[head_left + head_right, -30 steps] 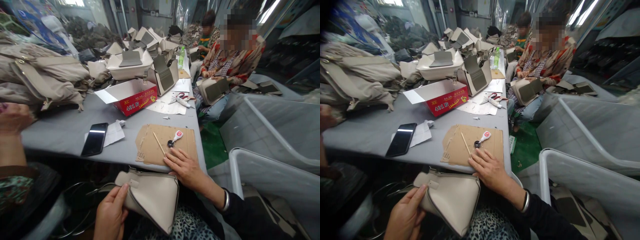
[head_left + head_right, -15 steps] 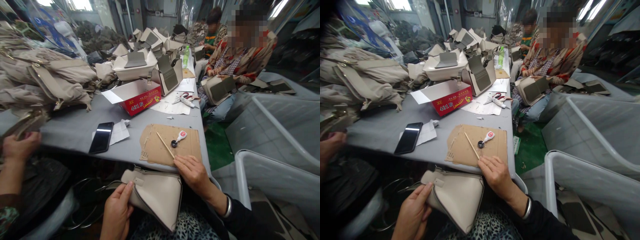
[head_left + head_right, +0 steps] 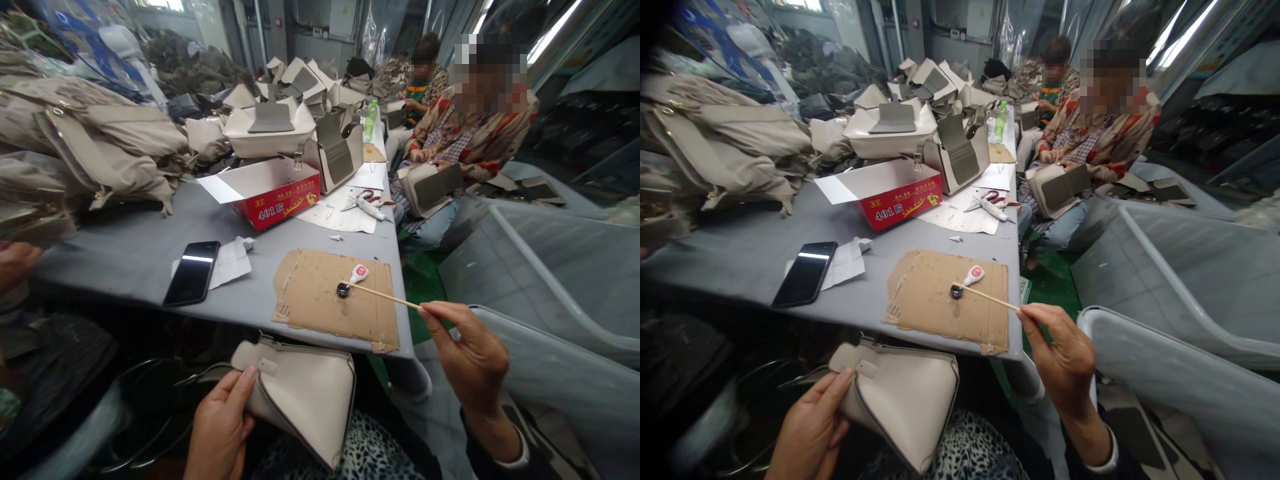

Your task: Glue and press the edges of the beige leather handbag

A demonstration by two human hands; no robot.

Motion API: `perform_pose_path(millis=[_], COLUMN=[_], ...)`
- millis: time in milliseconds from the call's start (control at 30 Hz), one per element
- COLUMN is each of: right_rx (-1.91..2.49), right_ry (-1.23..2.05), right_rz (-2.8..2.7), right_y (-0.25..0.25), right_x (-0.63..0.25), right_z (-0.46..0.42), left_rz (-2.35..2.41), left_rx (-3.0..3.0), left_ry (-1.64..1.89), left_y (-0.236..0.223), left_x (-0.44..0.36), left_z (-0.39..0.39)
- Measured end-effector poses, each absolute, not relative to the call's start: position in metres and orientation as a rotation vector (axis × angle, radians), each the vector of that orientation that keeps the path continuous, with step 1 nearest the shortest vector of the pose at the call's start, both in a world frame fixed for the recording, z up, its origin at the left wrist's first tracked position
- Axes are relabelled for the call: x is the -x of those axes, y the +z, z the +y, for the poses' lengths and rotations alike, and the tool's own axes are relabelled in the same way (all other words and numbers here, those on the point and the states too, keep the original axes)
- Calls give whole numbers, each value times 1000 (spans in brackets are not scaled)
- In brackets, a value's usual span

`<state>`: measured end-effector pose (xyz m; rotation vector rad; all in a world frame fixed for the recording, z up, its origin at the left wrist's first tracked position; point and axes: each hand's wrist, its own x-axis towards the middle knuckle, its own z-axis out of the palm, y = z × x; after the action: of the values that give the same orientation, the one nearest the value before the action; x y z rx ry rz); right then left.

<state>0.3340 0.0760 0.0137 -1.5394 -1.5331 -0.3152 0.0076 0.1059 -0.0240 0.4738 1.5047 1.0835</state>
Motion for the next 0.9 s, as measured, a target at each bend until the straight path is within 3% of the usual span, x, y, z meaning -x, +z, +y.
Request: perform_pose_path(millis=[367, 767, 900], right_rx=[1498, 1386, 1485], right_ry=[-245, 323, 377], right_rz=[-1727, -1668, -1645], right_y=[5, -21, -28], right_x=[-339, -312, -315], right_z=[76, 141, 143], left_rz=[1471, 1379, 1349], left_rx=[-464, -533, -623], left_ry=[1065, 1013, 985], left_y=[-22, -27, -37], left_x=[-13, -20, -24], left_z=[107, 106, 109])
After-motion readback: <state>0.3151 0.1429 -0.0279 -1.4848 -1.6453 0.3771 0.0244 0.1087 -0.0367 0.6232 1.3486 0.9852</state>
